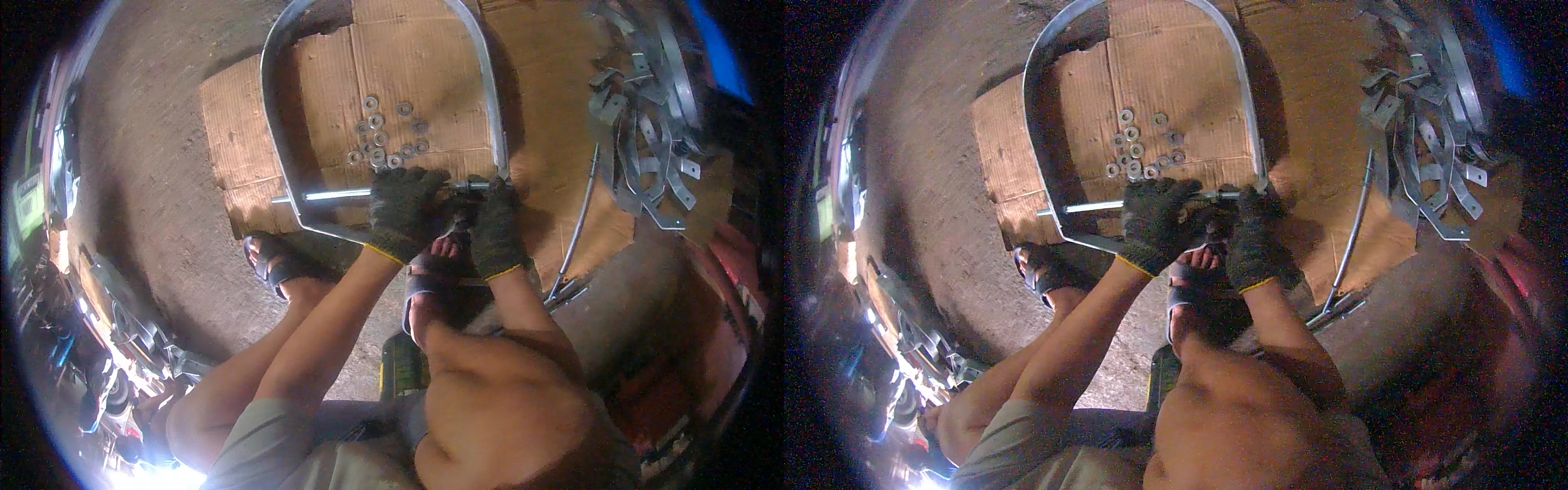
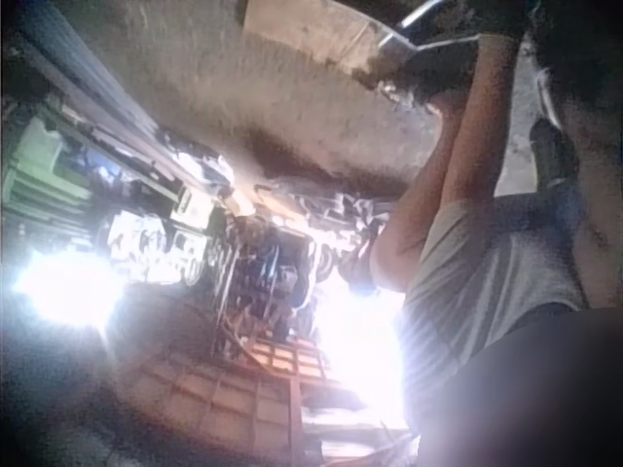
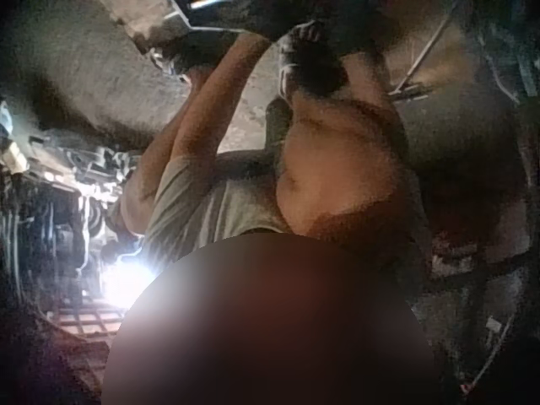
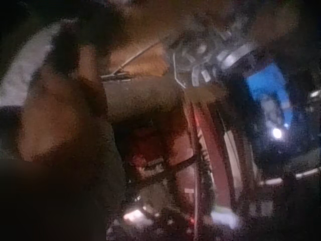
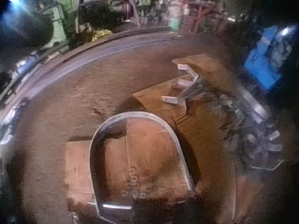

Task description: The person sits on the floor and assembles a metal frame by inserting bolts and tightening them with a wrench. They handle washers and nuts, placing them on the frame and securing the joints. The person occasionally adjusts the frame's position on a piece of cardboard.

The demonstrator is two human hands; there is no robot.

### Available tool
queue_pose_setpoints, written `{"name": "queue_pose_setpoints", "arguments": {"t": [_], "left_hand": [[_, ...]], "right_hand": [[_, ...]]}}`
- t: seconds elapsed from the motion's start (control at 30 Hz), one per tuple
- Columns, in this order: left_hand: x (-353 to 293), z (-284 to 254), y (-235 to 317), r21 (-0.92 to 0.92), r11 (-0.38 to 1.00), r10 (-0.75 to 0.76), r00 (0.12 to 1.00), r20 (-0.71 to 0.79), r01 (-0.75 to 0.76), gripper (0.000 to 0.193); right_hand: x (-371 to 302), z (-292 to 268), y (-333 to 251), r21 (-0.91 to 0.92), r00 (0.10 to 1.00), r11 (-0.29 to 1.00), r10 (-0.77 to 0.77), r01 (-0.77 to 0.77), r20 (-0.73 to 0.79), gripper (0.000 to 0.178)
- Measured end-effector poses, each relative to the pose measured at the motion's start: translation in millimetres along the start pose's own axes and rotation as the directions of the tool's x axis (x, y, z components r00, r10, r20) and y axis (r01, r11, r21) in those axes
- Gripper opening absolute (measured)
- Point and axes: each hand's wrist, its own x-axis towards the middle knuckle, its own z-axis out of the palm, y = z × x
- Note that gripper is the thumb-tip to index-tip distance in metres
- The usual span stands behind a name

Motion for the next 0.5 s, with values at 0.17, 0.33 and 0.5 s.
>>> {"name": "queue_pose_setpoints", "arguments": {"t": [0.17,0.33,0.5], "left_hand": [[10,5,1,0.031,1.000,0.003,0.998,0.070,-0.005,0.034],[11,5,0,0.033,0.999,-0.046,0.991,0.124,0.042,0.031],[13,-3,8,-0.041,0.999,-0.005,1.000,0.029,0.006,0.035]], "right_hand": [[16,-15,2,-0.104,0.995,0.992,-0.072,0.065,-0.063,0.014],[9,-4,-1,-0.083,0.996,0.994,-0.081,0.078,-0.041,0.008],[26,-27,7,-0.329,0.973,0.917,-0.227,0.226,0.037,0.009]]}}
